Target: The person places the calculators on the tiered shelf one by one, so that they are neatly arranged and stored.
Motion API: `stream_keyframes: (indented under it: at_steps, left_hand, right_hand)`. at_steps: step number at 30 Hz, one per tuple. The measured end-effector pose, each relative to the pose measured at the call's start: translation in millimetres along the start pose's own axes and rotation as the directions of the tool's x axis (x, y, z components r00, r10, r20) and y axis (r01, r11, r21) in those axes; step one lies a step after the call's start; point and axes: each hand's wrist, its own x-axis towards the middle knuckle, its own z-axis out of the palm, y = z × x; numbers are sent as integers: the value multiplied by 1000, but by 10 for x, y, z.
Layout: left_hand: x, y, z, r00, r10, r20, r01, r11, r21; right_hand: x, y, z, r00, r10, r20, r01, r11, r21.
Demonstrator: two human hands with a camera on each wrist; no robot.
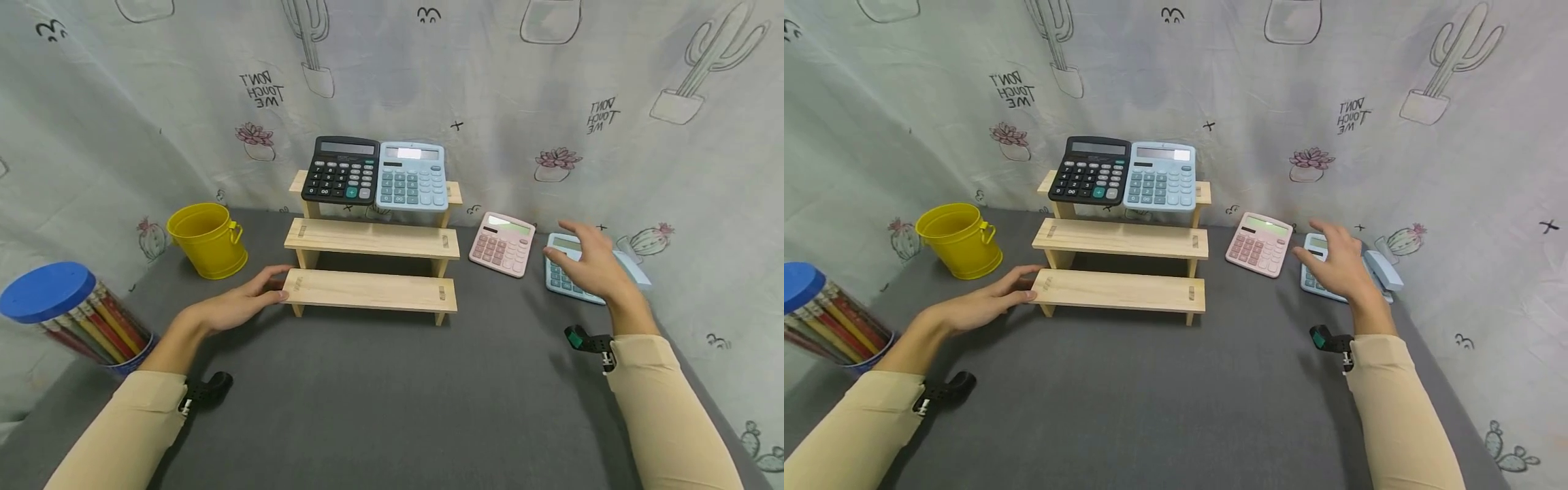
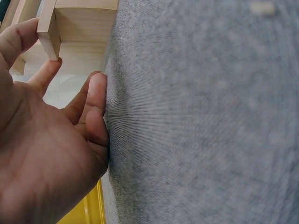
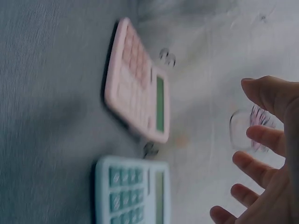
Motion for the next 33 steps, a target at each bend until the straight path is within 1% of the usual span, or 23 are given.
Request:
stream_keyframes:
  at_steps: [4, 9, 15, 17, 20, 25, 30, 33]
  left_hand:
    - [-60, -30, 10, 1000, -11, 6, 11, 1000, 12]
    - [-48, -41, 20, 1000, -2, 8, 2, 1000, 1]
    - [-25, -34, -11, 1000, 2, 7, -2, 1000, -21]
    - [-22, -34, -21, 1000, 6, 10, -6, 1000, -24]
    - [-21, -36, -29, 1000, 12, 13, -12, 1000, -26]
    - [-30, -20, -41, 1000, 12, 10, -11, 1000, -18]
    - [-10, 1, -20, 1000, 25, 3, -25, 1000, 4]
    - [22, -3, -1, 999, 37, -1, -37, 999, 5]
  right_hand:
    - [-16, 207, 98, 1000, 9, 14, -9, 1000, 3]
    - [-16, 399, 138, 997, 71, 30, -71, 997, -1]
    - [-8, 512, 189, 996, 66, 61, -61, 995, -84]
    - [-9, 539, 197, 993, 83, 81, -74, 991, -109]
    - [-14, 576, 200, 986, 118, 115, -102, 985, -138]
    - [-24, 604, 225, 973, 182, 143, -156, 972, -178]
    - [-44, 626, 201, 942, 288, 170, -255, 948, -192]
    - [-52, 666, 204, 926, 341, 159, -309, 931, -195]
